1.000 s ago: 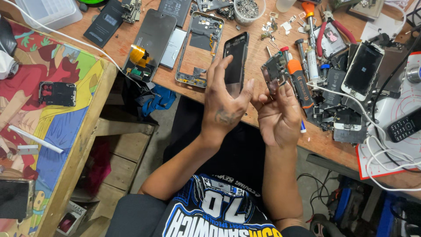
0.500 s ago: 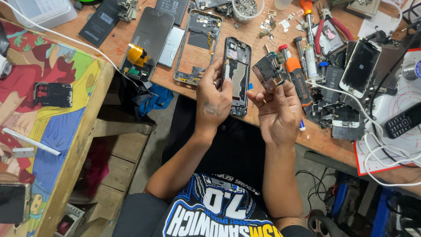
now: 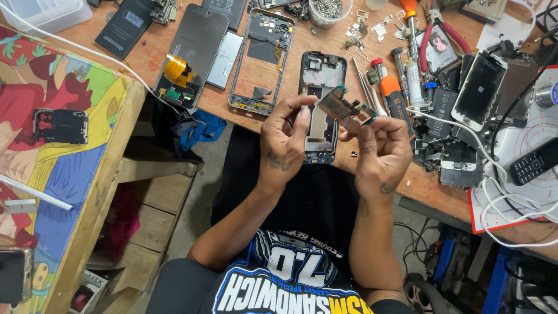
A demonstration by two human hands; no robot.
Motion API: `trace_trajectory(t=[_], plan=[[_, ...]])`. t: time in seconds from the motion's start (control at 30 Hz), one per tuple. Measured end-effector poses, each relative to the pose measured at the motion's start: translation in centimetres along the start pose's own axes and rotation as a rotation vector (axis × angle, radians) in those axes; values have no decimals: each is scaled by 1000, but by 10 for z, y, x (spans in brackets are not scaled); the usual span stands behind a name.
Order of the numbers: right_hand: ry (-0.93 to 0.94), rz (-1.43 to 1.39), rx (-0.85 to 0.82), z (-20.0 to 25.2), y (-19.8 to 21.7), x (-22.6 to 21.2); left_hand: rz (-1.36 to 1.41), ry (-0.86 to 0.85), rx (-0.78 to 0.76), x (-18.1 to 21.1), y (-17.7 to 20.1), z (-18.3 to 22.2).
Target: The person cleans the interior of a disassembled smartphone using a toothbrush and tweezers, then places a circuit board into the phone frame. The workspace contains multiple disassembled phones and tools.
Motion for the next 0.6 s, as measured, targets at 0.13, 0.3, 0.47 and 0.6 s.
trace_trajectory(t=[0.13, 0.3, 0.47, 0.6], plan=[[-17, 75, -21, 5, -8, -3, 26, 83, -12, -14, -1, 3], [-33, 161, 7, 10, -7, -5, 95, 62, -58, -10, 1, 9], [-102, 177, 33, 12, -1, 4, 126, 111, -42, -17, 2, 10], [-86, 169, -82, 15, -8, 4, 133, 140, -26, -24, 5, 8]])
Point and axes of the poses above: each hand's wrist, its own z-axis away from the middle knuckle, its own y-axis out of the back of the hand, x = y × z, the point moved 10 cm from there along -z, towards the middle knuckle, and after that the axes turned 6 degrees about z, right-handed, at the moved point
